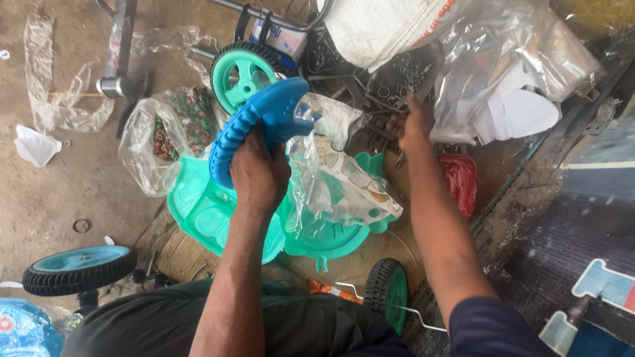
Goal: The person assembles a blue plastic toy tricycle by attaching the steering wheel to the front body. They use a screwdriver to tighten screws and pliers to adjust the steering wheel's position, ensuring it is securely fastened.
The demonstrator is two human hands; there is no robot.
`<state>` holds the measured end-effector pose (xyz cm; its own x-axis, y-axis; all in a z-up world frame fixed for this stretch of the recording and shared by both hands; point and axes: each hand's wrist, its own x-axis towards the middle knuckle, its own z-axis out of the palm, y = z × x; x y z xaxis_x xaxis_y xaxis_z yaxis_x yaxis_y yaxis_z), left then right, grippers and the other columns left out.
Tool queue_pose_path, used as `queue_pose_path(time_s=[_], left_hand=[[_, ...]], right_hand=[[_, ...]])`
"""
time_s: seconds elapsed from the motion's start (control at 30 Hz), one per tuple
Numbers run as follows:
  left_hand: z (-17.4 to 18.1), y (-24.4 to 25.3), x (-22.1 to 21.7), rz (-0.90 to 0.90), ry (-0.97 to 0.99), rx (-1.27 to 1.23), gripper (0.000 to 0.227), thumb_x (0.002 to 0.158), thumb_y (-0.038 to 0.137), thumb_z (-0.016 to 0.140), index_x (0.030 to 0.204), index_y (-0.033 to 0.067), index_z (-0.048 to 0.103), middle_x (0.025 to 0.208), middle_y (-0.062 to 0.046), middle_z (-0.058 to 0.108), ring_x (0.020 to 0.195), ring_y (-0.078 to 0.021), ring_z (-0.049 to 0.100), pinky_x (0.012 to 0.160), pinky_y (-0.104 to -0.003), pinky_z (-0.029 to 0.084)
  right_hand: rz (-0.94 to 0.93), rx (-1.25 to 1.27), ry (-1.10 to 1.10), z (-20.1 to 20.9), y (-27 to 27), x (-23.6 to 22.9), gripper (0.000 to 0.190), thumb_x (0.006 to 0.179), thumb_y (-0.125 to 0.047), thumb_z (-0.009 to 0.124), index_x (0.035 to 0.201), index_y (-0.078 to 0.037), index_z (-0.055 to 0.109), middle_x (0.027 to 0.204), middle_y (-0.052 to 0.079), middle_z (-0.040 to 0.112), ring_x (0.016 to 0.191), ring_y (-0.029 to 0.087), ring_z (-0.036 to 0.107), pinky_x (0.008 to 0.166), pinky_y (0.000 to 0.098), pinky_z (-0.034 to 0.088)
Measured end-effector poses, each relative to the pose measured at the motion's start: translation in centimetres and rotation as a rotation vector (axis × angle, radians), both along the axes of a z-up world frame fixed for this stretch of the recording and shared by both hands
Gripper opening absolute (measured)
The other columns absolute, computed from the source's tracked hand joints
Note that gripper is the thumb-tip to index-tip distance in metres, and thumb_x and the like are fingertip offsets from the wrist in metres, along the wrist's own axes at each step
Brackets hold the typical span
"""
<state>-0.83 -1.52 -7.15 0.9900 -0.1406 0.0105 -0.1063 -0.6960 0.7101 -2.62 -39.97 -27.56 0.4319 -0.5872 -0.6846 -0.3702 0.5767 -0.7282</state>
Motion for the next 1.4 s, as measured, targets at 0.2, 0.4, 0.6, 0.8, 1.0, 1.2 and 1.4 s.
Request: queue_pose_path(time_s=[0.2, 0.4, 0.6, 0.8, 1.0, 1.2, 1.4], left_hand=[[-0.2, 0.1, 0.3, 0.016, -0.028, -0.031, 0.061, 0.086, 0.011, 0.071, 0.142, -0.003, 0.051, 0.107, -0.028, 0.071, 0.094, -0.0467, 0.069, 0.082, -0.055, 0.053], [-0.9, -0.7, 0.7, 0.0, -0.099, -0.049, 0.06, 0.087, 0.007, 0.069, 0.143, -0.0025, 0.051, 0.11, -0.029, 0.07, 0.097, -0.0475, 0.069, 0.084, -0.056, 0.052], [-1.4, -2.3, 1.0, -0.029, 0.011, -0.05, 0.059, 0.086, 0.01, 0.069, 0.141, -0.0016, 0.052, 0.108, -0.029, 0.071, 0.096, -0.0478, 0.068, 0.083, -0.057, 0.052], [-1.9, -3.5, 1.0, -0.064, 0.022, -0.022, 0.057, 0.087, 0.011, 0.069, 0.14, -0.0006, 0.054, 0.108, -0.029, 0.07, 0.098, -0.0484, 0.067, 0.084, -0.058, 0.051], [-2.3, -4.0, -0.2, -0.116, -0.091, -0.007, 0.061, 0.085, 0.01, 0.069, 0.142, -0.0038, 0.051, 0.112, -0.031, 0.069, 0.101, -0.0496, 0.066, 0.086, -0.058, 0.05], [-1.8, -3.7, -0.3, -0.1, 0.049, 0.018, 0.056, 0.089, 0.01, 0.066, 0.143, -0.0011, 0.052, 0.106, -0.029, 0.071, 0.098, -0.0479, 0.068, 0.085, -0.058, 0.051], [-1.0, -3.4, -0.9, -0.108, -0.079, -0.008, 0.048, 0.093, 0.012, 0.067, 0.137, -0.0012, 0.055, 0.106, -0.029, 0.07, 0.096, -0.0482, 0.068, 0.083, -0.058, 0.051]], right_hand=[[0.203, -0.196, 0.277, -3.5, -2.7, 2.9, 0.045, 0.099, -0.043, 0.062, 0.128, -0.01, 0.059, 0.103, 0.01, 0.067, 0.072, 0.025, 0.069, 0.056, 0.0413, 0.059], [0.225, -0.197, 0.106, -6.1, -1.4, 0.6, 0.018, 0.101, -0.027, 0.059, 0.107, -0.01, 0.062, 0.091, 0.007, 0.066, 0.068, 0.019, 0.067, 0.054, 0.0381, 0.058], [0.277, -0.087, 0.079, -5.7, 6.4, -4.0, 0.013, 0.097, -0.016, 0.064, 0.091, -0.005, 0.068, 0.075, 0.007, 0.068, 0.06, 0.017, 0.059, 0.052, 0.0339, 0.047], [0.669, -0.267, 0.155, -0.8, 12.6, -8.6, 0.024, 0.093, -0.018, 0.062, 0.095, 0.002, 0.075, 0.079, 0.013, 0.075, 0.068, 0.02, 0.068, 0.061, 0.0377, 0.052], [1.144, -0.703, -0.039, -0.2, 11.3, -8.1, 0.04, 0.1, -0.04, 0.064, 0.103, -0.002, 0.075, 0.083, 0.015, 0.071, 0.078, 0.027, 0.07, 0.071, 0.0425, 0.052], [0.708, -0.524, 0.126, -2.9, 0.4, -4.2, 0.04, 0.102, -0.043, 0.06, 0.098, -0.004, 0.07, 0.077, 0.006, 0.07, 0.069, 0.023, 0.068, 0.061, 0.0396, 0.052], [0.566, -1.057, 0.271, -0.5, -14.0, -6.2, 0.048, 0.086, -0.02, 0.075, 0.129, -0.001, 0.062, 0.123, 0.018, 0.063, 0.099, 0.031, 0.066, 0.082, 0.0419, 0.053]])
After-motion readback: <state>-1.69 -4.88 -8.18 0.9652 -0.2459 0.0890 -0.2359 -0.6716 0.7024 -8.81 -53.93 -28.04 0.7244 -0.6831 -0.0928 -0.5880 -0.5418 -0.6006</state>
